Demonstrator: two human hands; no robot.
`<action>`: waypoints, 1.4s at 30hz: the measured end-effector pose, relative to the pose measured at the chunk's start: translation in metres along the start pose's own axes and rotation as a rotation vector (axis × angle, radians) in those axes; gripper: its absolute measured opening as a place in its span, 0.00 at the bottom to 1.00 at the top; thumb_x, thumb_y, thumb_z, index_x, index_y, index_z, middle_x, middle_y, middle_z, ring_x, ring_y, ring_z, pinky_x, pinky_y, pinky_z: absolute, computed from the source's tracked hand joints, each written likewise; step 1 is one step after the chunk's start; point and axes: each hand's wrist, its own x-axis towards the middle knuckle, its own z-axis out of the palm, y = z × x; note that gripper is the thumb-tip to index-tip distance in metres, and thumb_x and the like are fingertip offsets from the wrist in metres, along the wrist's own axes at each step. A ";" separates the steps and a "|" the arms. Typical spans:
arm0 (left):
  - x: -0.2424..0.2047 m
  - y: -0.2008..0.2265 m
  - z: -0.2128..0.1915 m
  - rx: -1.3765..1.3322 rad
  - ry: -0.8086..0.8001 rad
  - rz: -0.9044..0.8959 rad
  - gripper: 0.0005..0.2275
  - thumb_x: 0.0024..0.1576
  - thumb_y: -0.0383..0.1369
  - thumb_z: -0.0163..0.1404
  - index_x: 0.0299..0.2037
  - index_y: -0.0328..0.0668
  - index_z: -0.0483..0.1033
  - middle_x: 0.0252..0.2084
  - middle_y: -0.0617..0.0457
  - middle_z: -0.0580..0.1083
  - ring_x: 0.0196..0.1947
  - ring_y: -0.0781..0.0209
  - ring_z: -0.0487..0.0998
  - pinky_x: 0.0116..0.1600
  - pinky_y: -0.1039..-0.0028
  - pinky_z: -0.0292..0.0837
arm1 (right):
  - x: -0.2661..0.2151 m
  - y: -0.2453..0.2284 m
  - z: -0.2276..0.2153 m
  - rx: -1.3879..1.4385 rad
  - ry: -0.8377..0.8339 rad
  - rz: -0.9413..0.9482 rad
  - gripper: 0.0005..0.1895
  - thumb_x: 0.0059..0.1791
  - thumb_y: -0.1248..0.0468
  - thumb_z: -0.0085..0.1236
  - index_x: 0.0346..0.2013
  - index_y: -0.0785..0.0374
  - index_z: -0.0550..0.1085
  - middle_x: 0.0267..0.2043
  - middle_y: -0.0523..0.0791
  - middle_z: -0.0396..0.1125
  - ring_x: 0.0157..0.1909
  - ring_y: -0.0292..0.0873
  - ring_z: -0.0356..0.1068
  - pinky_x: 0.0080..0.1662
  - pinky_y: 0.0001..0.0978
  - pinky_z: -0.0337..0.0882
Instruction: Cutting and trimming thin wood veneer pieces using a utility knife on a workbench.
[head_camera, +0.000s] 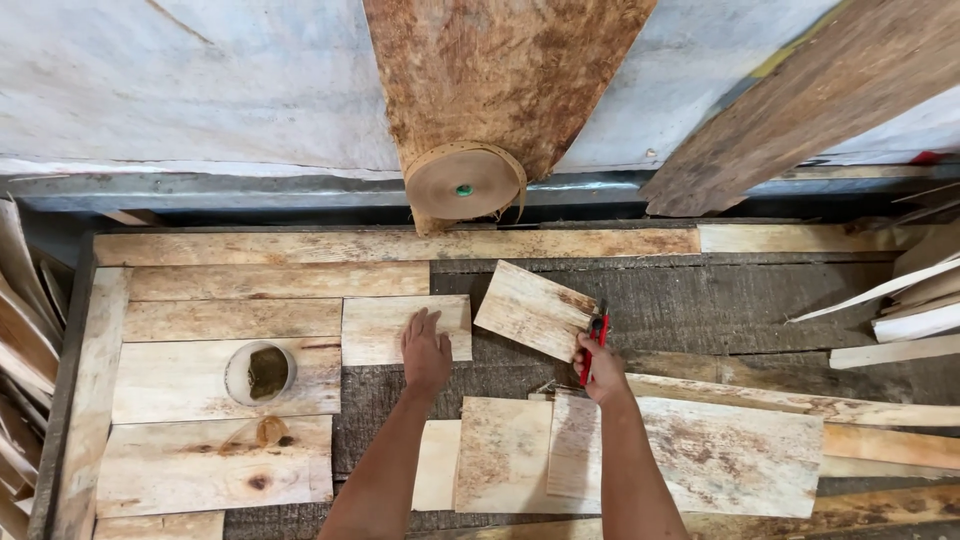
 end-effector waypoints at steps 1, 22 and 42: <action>0.001 0.002 0.002 0.001 0.001 0.002 0.19 0.61 0.30 0.48 0.63 0.38 0.71 0.70 0.41 0.64 0.73 0.44 0.57 0.74 0.52 0.51 | -0.002 0.002 0.004 0.002 -0.001 -0.002 0.08 0.54 0.63 0.59 0.35 0.64 0.73 0.28 0.42 0.66 0.26 0.36 0.62 0.26 0.28 0.61; -0.003 0.053 -0.028 -0.771 -0.357 -0.400 0.20 0.67 0.34 0.42 0.70 0.46 0.63 0.63 0.46 0.74 0.56 0.58 0.76 0.62 0.64 0.68 | -0.024 0.041 0.043 -0.037 0.195 -0.081 0.12 0.55 0.54 0.58 0.37 0.59 0.73 0.26 0.39 0.62 0.23 0.33 0.57 0.26 0.27 0.62; 0.006 0.017 -0.024 -0.924 -0.274 -0.671 0.24 0.59 0.39 0.61 0.61 0.39 0.69 0.55 0.46 0.78 0.55 0.56 0.78 0.60 0.66 0.72 | -0.023 0.016 0.051 -0.365 -0.056 -0.148 0.10 0.48 0.59 0.68 0.34 0.59 0.76 0.29 0.39 0.71 0.30 0.34 0.66 0.33 0.30 0.66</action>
